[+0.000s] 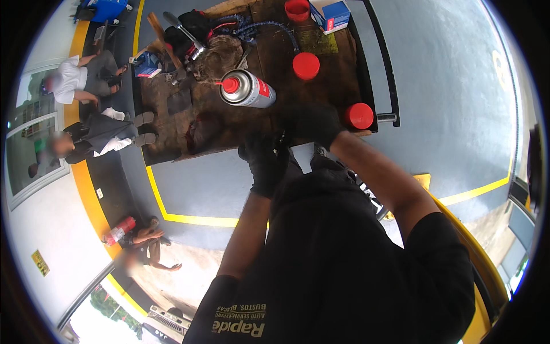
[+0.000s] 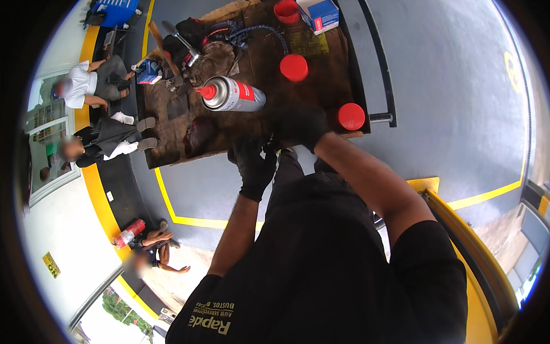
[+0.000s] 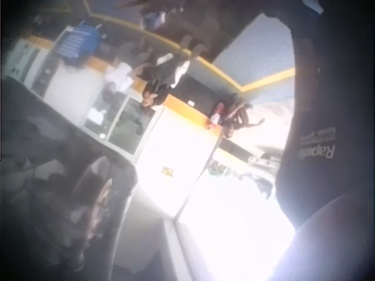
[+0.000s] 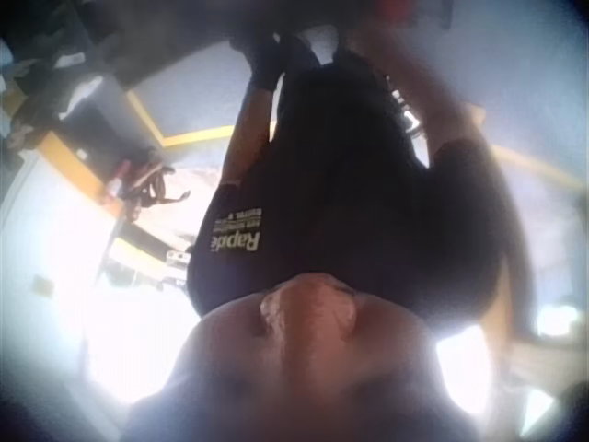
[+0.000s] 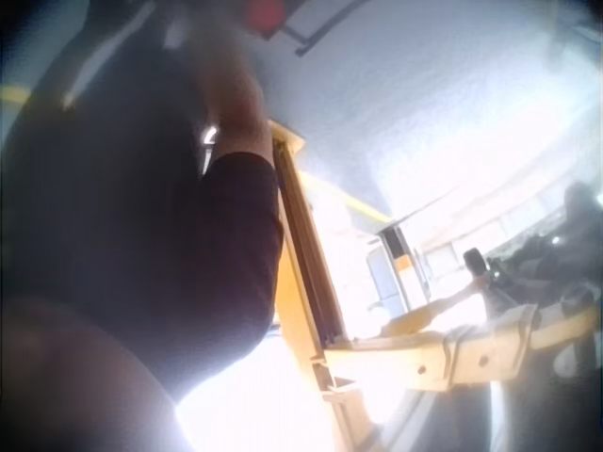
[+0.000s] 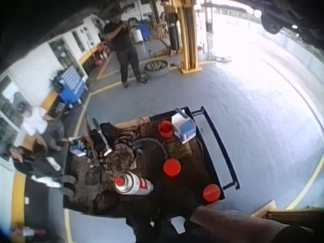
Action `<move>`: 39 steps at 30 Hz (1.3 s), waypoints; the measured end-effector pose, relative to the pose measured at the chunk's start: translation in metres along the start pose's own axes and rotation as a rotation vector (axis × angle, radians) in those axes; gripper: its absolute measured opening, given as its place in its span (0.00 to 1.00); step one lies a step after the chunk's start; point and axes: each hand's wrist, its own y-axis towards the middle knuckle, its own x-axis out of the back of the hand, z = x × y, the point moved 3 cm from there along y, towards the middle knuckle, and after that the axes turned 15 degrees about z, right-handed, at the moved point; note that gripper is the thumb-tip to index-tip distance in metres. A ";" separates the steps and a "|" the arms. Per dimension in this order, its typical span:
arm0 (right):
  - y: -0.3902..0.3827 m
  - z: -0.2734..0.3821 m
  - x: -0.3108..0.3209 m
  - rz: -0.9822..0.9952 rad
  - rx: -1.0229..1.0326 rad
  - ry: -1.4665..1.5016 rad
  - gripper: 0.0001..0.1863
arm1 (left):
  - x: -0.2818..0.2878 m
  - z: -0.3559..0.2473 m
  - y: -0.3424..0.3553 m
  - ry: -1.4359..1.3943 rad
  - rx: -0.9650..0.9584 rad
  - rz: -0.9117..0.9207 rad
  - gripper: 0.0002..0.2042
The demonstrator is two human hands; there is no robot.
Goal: The person applies lubricant to brake pads and installs them into the brake caliper on a lifted vehicle. They use a small brush to spread the lubricant and then place the pads into the caliper assembly.
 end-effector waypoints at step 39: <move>-0.006 0.002 -0.031 -0.160 -0.114 -0.055 0.22 | -0.015 0.017 -0.003 -0.100 0.012 -0.024 0.13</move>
